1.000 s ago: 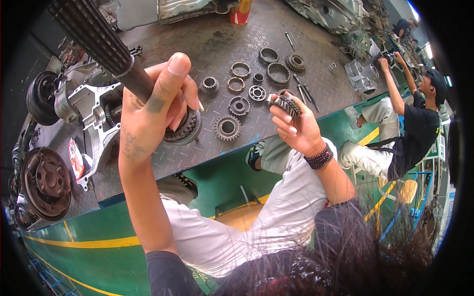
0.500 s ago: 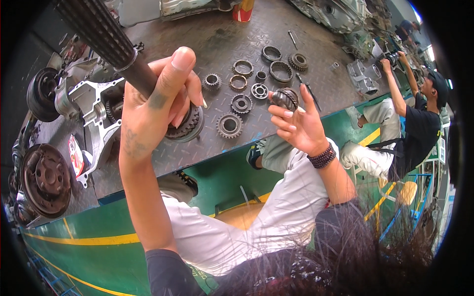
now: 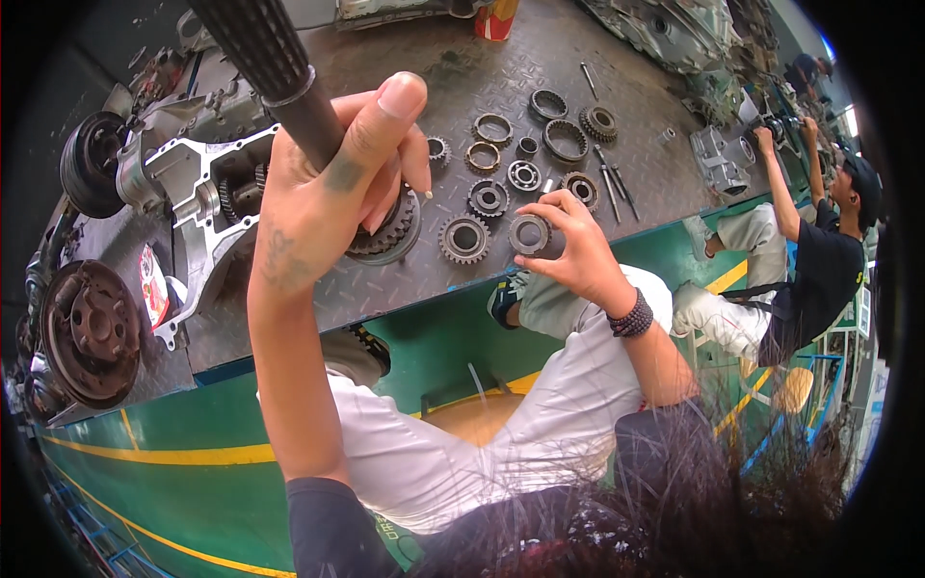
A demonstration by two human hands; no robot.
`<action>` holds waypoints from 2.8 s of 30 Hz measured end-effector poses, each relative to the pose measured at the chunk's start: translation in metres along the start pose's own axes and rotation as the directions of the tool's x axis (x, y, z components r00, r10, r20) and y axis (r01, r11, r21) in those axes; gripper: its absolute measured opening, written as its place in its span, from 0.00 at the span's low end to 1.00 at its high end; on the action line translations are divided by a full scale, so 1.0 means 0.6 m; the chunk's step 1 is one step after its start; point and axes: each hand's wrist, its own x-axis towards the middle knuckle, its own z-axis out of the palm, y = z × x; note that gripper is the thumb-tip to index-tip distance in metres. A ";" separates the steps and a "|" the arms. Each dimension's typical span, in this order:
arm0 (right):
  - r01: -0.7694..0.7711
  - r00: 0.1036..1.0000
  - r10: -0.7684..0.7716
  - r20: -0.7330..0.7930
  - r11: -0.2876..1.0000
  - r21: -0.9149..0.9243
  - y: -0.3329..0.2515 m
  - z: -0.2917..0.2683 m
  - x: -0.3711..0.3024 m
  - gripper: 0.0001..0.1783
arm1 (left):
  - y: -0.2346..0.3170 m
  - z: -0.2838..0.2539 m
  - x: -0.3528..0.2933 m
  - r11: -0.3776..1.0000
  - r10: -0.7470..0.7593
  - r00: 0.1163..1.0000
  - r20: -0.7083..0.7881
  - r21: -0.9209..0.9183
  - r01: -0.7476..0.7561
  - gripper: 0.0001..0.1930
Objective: The person places gear wheels and bearings onto a metal shaft, then holds the shaft while picking up and checking other small gear components from the table.
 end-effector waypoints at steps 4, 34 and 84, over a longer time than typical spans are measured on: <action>0.071 0.997 -0.071 0.006 0.984 -0.163 0.000 0.001 0.002 0.33 | -0.001 0.001 0.000 1.000 0.005 1.000 -0.009 0.002 -0.005 0.33; -0.123 0.992 0.109 -0.067 0.958 -0.258 0.114 -0.105 0.015 0.19 | 0.003 -0.001 -0.004 0.999 -0.031 0.999 0.012 -0.027 0.031 0.32; -0.062 0.980 0.104 -0.169 0.970 0.234 0.101 -0.137 0.102 0.10 | 0.000 -0.017 -0.009 1.000 -0.019 0.999 0.036 0.022 0.018 0.29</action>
